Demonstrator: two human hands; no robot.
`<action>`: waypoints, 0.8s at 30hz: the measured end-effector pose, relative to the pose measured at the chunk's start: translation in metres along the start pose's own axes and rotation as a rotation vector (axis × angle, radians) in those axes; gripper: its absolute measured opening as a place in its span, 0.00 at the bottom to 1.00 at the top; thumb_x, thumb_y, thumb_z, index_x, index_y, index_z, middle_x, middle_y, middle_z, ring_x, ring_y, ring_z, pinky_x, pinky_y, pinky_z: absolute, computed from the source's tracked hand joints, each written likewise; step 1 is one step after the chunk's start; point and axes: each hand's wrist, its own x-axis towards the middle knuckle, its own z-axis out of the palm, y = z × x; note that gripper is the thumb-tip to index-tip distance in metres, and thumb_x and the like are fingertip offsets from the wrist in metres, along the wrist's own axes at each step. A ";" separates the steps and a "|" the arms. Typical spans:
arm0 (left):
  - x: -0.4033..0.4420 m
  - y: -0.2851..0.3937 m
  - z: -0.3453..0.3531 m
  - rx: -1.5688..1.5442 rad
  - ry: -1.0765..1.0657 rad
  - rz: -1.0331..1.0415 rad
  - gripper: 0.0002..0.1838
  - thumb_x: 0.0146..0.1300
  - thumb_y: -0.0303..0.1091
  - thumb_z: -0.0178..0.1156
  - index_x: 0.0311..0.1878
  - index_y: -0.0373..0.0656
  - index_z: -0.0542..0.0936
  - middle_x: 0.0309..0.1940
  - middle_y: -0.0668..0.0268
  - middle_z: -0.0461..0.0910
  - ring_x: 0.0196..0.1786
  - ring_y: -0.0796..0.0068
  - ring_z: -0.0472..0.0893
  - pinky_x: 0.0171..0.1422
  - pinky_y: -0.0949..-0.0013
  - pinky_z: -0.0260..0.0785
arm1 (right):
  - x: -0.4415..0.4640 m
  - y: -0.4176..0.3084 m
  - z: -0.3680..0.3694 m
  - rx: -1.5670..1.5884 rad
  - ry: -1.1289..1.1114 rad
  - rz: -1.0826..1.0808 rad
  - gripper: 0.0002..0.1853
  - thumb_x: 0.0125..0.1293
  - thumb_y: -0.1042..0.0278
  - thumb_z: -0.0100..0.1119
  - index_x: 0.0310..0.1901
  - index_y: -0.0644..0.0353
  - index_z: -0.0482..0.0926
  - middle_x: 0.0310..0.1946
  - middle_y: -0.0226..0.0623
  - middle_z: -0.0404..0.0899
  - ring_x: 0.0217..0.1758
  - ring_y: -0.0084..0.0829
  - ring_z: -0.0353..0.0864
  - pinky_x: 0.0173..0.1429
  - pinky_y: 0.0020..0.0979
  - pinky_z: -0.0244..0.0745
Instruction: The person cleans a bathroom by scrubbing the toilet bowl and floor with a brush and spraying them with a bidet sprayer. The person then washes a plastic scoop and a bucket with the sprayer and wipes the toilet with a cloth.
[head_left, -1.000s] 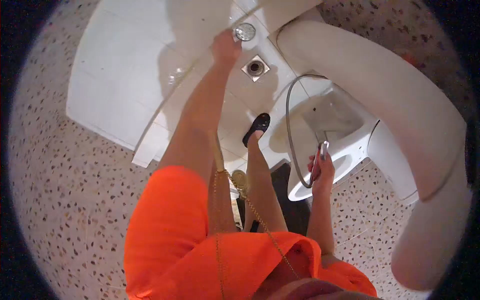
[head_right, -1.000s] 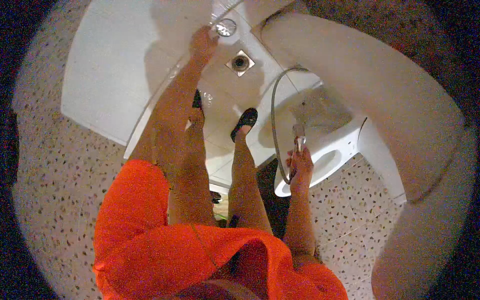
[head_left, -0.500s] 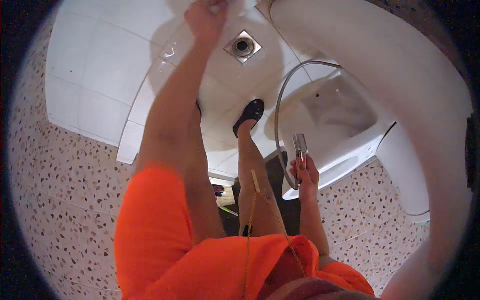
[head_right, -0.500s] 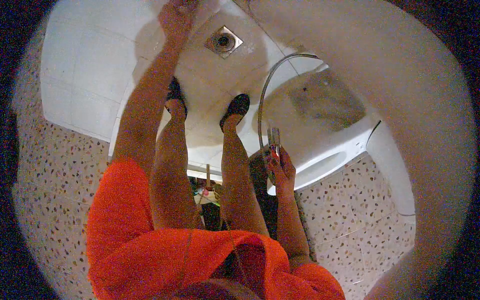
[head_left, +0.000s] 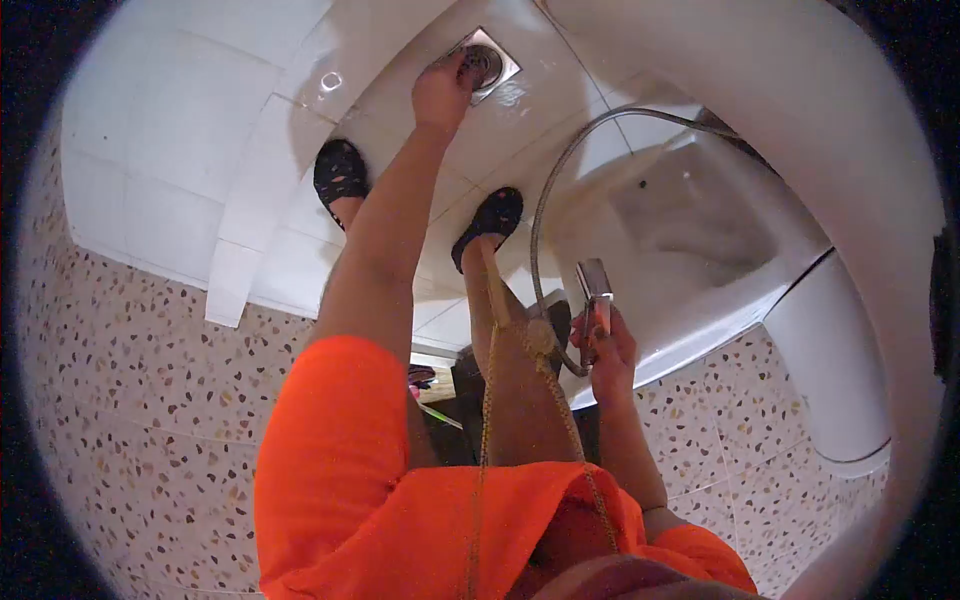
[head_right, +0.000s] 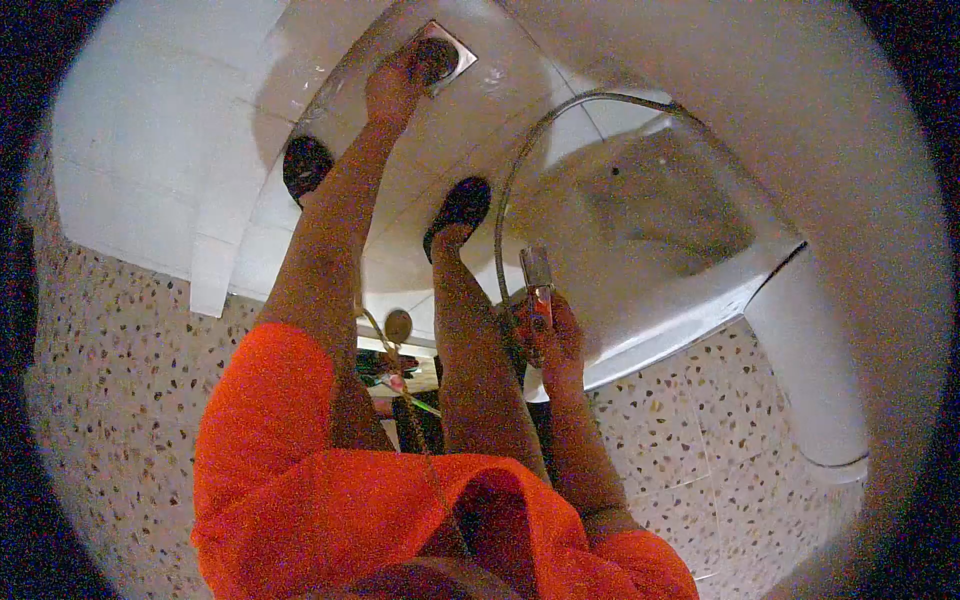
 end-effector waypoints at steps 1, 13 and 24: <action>0.000 -0.008 0.006 -0.040 0.080 0.005 0.11 0.54 0.36 0.53 0.40 0.51 0.79 0.31 0.58 0.79 0.32 0.57 0.78 0.37 0.60 0.71 | 0.001 -0.002 0.001 0.004 0.023 0.011 0.24 0.57 0.55 0.53 0.49 0.64 0.68 0.34 0.35 0.74 0.34 0.24 0.73 0.40 0.24 0.70; -0.043 0.009 0.005 0.544 -0.152 0.455 0.25 0.56 0.37 0.49 0.58 0.45 0.66 0.61 0.63 0.61 0.62 0.64 0.61 0.62 0.50 0.52 | 0.010 0.019 -0.007 0.115 -0.155 -0.146 0.24 0.58 0.56 0.53 0.51 0.64 0.67 0.35 0.35 0.74 0.33 0.23 0.72 0.39 0.24 0.67; -0.035 0.004 0.001 0.761 -0.355 0.443 0.37 0.56 0.54 0.49 0.65 0.47 0.53 0.66 0.67 0.51 0.68 0.70 0.49 0.70 0.52 0.35 | 0.019 0.012 -0.004 -0.004 -0.056 -0.024 0.27 0.54 0.61 0.58 0.55 0.59 0.66 0.39 0.30 0.75 0.37 0.22 0.73 0.43 0.23 0.70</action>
